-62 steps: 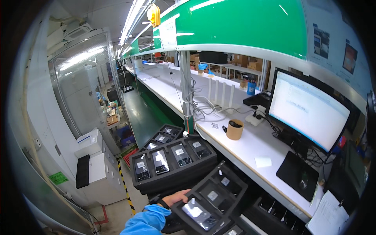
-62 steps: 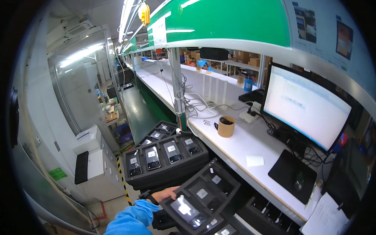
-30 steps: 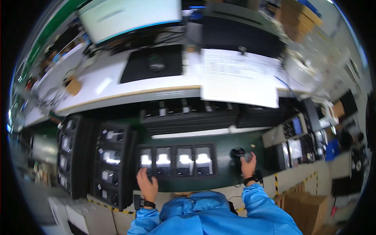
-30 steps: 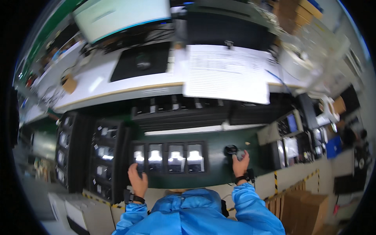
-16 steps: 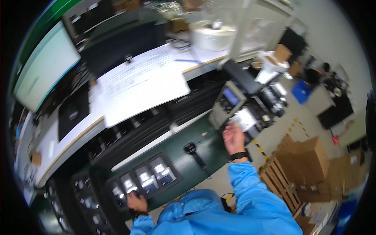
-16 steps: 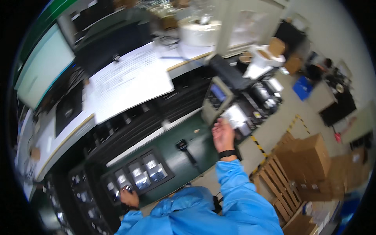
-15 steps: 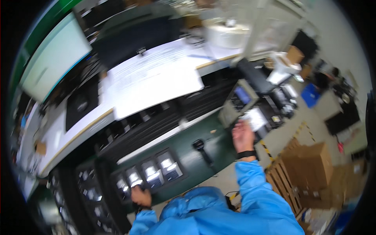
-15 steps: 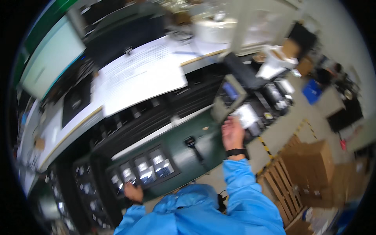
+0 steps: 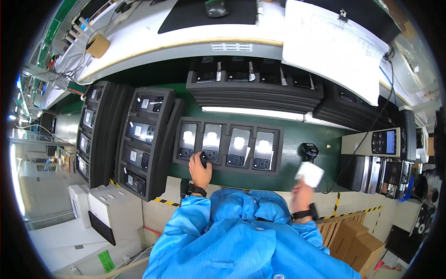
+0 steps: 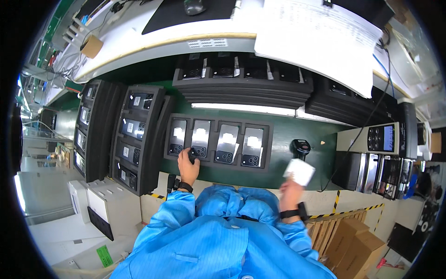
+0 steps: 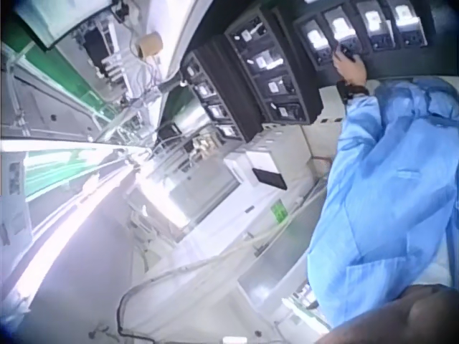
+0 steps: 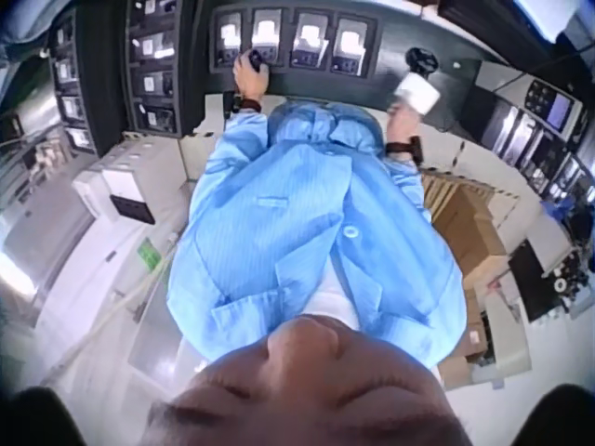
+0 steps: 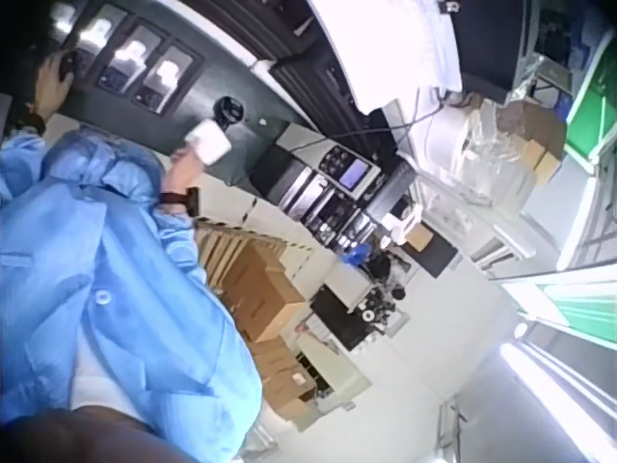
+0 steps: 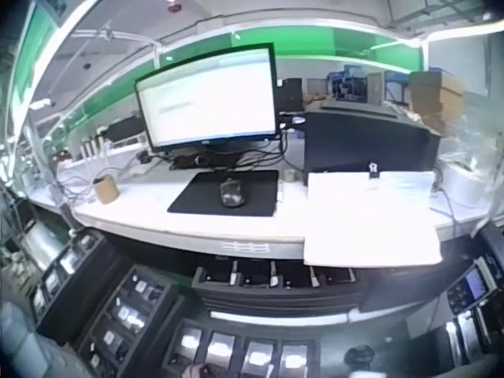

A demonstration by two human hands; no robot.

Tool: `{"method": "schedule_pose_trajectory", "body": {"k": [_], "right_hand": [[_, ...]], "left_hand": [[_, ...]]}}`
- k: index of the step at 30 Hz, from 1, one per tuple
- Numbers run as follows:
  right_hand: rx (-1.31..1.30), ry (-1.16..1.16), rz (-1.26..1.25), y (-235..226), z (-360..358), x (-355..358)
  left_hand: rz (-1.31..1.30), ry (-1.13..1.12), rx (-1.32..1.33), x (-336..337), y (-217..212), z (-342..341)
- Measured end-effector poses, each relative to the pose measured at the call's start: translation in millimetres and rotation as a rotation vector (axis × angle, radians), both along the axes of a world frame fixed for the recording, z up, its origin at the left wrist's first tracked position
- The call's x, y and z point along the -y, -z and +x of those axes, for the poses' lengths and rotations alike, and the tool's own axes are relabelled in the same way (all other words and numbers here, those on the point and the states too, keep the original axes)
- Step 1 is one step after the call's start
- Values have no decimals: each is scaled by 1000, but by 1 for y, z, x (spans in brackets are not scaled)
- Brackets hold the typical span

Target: The person moves trays of smartphones between a workstation and a conveyor belt, scanning the devices with a handheld scanner. They retrieve printed labels from a machine and apply them to the back of each phone.

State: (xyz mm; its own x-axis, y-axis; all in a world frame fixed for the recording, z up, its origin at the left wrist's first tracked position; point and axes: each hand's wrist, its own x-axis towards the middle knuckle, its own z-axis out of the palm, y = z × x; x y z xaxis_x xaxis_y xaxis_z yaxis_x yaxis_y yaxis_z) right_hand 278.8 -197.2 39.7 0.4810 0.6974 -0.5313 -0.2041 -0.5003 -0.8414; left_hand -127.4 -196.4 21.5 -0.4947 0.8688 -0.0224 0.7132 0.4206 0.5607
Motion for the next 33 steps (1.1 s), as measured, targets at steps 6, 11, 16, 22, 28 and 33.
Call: {"method": "schedule_pose_trajectory", "body": {"k": [6,11,16,22,28,33], "right_hand": [[-192,-722,-165,-25,-111,-3],[-196,-592,-208,-18,-158,-38],[-205,-453,-200,-7,-211,-41],[-132,-338,-140,4,-248,-57],[-64,-338,-233,31,-263,-63],[316,-1067,-237,41,-305,-67]], "left_hand": [[-40,189,135,18,-11,-23],[-28,253,321,11,-19,-51],[50,254,19,-28,-9,-17],[-184,178,-33,-47,-14,-10],[8,176,110,-48,-16,-31],[123,299,313,-36,-4,-61]]}}
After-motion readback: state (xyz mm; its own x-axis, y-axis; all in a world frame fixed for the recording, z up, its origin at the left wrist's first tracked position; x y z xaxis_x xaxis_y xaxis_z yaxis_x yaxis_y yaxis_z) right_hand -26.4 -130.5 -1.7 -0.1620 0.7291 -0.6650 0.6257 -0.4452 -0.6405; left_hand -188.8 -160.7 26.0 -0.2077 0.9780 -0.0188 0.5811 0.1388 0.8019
